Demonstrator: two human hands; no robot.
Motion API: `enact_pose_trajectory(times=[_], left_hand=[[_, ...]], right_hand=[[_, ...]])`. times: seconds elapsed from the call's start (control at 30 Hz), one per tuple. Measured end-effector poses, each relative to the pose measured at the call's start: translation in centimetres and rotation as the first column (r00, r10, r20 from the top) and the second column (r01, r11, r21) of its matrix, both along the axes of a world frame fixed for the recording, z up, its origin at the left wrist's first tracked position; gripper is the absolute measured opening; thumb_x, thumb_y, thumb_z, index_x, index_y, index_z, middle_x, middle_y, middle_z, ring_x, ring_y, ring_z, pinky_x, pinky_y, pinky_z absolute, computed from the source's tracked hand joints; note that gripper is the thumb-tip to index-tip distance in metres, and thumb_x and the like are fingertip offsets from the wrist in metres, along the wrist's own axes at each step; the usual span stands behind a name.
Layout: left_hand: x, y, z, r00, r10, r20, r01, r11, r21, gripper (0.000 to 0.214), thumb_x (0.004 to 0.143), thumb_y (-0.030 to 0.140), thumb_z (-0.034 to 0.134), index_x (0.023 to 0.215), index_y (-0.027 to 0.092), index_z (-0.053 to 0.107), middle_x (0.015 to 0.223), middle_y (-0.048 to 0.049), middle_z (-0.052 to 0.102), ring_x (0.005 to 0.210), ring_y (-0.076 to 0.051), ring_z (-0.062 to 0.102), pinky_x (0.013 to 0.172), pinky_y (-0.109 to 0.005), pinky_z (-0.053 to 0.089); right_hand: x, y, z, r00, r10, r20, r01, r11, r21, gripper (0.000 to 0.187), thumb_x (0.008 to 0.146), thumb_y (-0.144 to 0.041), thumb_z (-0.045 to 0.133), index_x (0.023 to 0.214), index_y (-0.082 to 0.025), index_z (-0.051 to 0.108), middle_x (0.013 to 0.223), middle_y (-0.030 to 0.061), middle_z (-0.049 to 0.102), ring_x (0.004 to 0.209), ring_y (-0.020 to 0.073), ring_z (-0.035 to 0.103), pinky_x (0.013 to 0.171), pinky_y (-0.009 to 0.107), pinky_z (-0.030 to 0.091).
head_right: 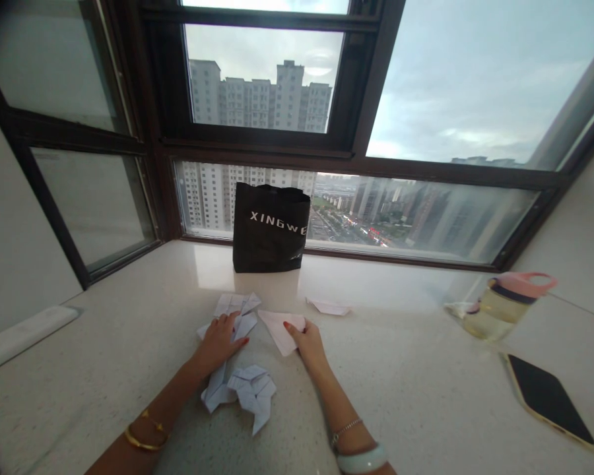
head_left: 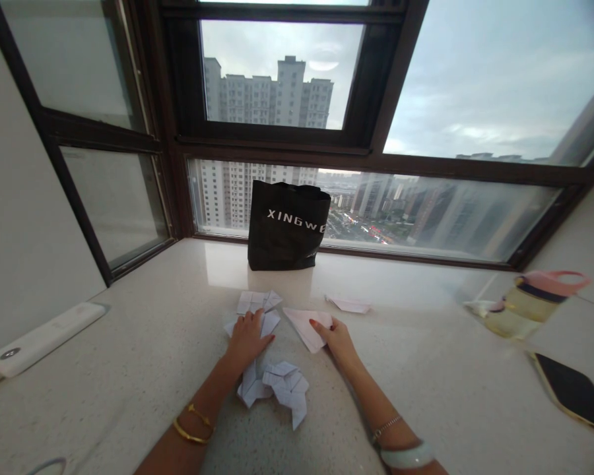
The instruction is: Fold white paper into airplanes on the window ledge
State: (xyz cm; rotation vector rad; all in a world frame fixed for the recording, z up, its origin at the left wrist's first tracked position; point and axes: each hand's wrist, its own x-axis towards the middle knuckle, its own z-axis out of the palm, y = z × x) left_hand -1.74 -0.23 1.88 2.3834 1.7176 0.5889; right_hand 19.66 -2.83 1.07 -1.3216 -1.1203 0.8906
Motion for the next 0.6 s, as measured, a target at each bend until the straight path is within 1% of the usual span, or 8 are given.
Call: enact_pose_trajectory(times=[0.1, 0.2, 0.27, 0.33, 0.4, 0.47, 0.53, 0.6], left_hand=[[0.1, 0.1, 0.3, 1.0, -0.026, 0.012, 0.026, 0.999, 0.037, 0.035, 0.072, 0.031, 0.051, 0.103, 0.013, 0.053, 0.097, -0.0131, 0.055, 0.089, -0.025, 0.052, 0.08, -0.035, 0.036], [-0.3, 0.3, 1.0, 0.993, -0.017, 0.114, 0.008, 0.997, 0.078, 0.018, 0.076, 0.023, 0.042, 0.079, 0.014, 0.057, 0.083, -0.0099, 0.057, 0.081, -0.021, 0.055, 0.076, -0.033, 0.039], [-0.7, 0.6, 1.6, 0.957, -0.005, 0.289, -0.035, 0.99, 0.134, 0.019, 0.077, 0.023, 0.04, 0.073, 0.015, 0.056, 0.077, -0.0073, 0.057, 0.077, -0.019, 0.055, 0.075, -0.033, 0.041], [-0.8, 0.9, 2.2, 0.849, -0.027, 0.528, -0.048, 0.991, 0.128, 0.021, 0.077, 0.03, 0.041, 0.072, 0.016, 0.055, 0.073, -0.0045, 0.058, 0.074, -0.018, 0.056, 0.072, -0.033, 0.045], [-0.7, 1.0, 2.3, 0.665, -0.039, 0.746, 0.047, 0.999, 0.011, 0.027, 0.076, 0.04, 0.043, 0.075, 0.015, 0.054, 0.069, -0.0015, 0.058, 0.069, -0.017, 0.058, 0.064, -0.031, 0.049], [-0.2, 1.0, 2.1, 0.502, 0.004, 0.865, 0.225, 0.965, -0.135, 0.033, 0.072, 0.046, 0.048, 0.077, 0.014, 0.055, 0.068, 0.0004, 0.058, 0.065, -0.016, 0.059, 0.057, -0.03, 0.051], [0.2, 0.7, 1.7, 0.433, 0.072, 0.898, 0.387, 0.886, -0.258, 0.037, 0.069, 0.048, 0.053, 0.082, 0.014, 0.056, 0.069, 0.0002, 0.059, 0.062, -0.015, 0.06, 0.054, -0.029, 0.052], [0.6, 0.2, 1.3, 0.429, 0.119, 0.896, 0.52, 0.778, -0.352, 0.04, 0.068, 0.048, 0.056, 0.089, 0.013, 0.056, 0.072, -0.0019, 0.062, 0.062, -0.015, 0.062, 0.055, -0.028, 0.052]], right_hand=[[0.1, 0.0, 0.0, 1.0, -0.013, -0.009, 0.014, 1.0, 0.015, 0.034, 0.056, -0.041, 0.066, 0.071, -0.011, 0.063, 0.057, 0.0019, 0.062, 0.049, 0.0131, 0.049, 0.046, 0.024, 0.035], [0.2, 0.0, 0.2, 0.997, -0.044, -0.06, 0.045, 0.999, 0.015, 0.036, 0.055, -0.043, 0.067, 0.071, -0.011, 0.062, 0.057, 0.0016, 0.062, 0.048, 0.0126, 0.049, 0.045, 0.023, 0.034], [0.1, -0.2, 0.6, 0.995, -0.024, -0.096, 0.028, 0.999, 0.041, 0.038, 0.056, -0.045, 0.066, 0.073, -0.011, 0.062, 0.061, 0.0023, 0.063, 0.052, 0.0133, 0.051, 0.048, 0.024, 0.036], [-0.1, -0.5, 1.2, 0.995, 0.038, -0.088, -0.031, 0.996, 0.083, 0.039, 0.058, -0.047, 0.065, 0.076, -0.012, 0.062, 0.066, 0.003, 0.063, 0.057, 0.0143, 0.053, 0.052, 0.025, 0.039], [-0.5, -0.9, 1.9, 0.997, 0.077, 0.013, -0.078, 0.989, 0.128, 0.038, 0.061, -0.048, 0.062, 0.076, -0.013, 0.062, 0.067, 0.0027, 0.062, 0.059, 0.0147, 0.052, 0.054, 0.026, 0.039], [-0.8, -1.3, 2.4, 0.976, 0.048, 0.212, -0.087, 0.979, 0.182, 0.035, 0.065, -0.049, 0.059, 0.075, -0.015, 0.063, 0.065, 0.0019, 0.06, 0.061, 0.015, 0.051, 0.056, 0.026, 0.038], [-0.9, -1.5, 2.9, 0.89, -0.013, 0.456, -0.115, 0.961, 0.253, 0.031, 0.07, -0.047, 0.056, 0.073, -0.017, 0.064, 0.065, 0.0015, 0.058, 0.066, 0.016, 0.049, 0.061, 0.028, 0.037], [-0.8, -1.7, 3.3, 0.743, -0.061, 0.667, -0.188, 0.937, 0.295, 0.026, 0.075, -0.043, 0.054, 0.073, -0.02, 0.065, 0.067, 0.0017, 0.058, 0.07, 0.0171, 0.047, 0.067, 0.03, 0.035]])
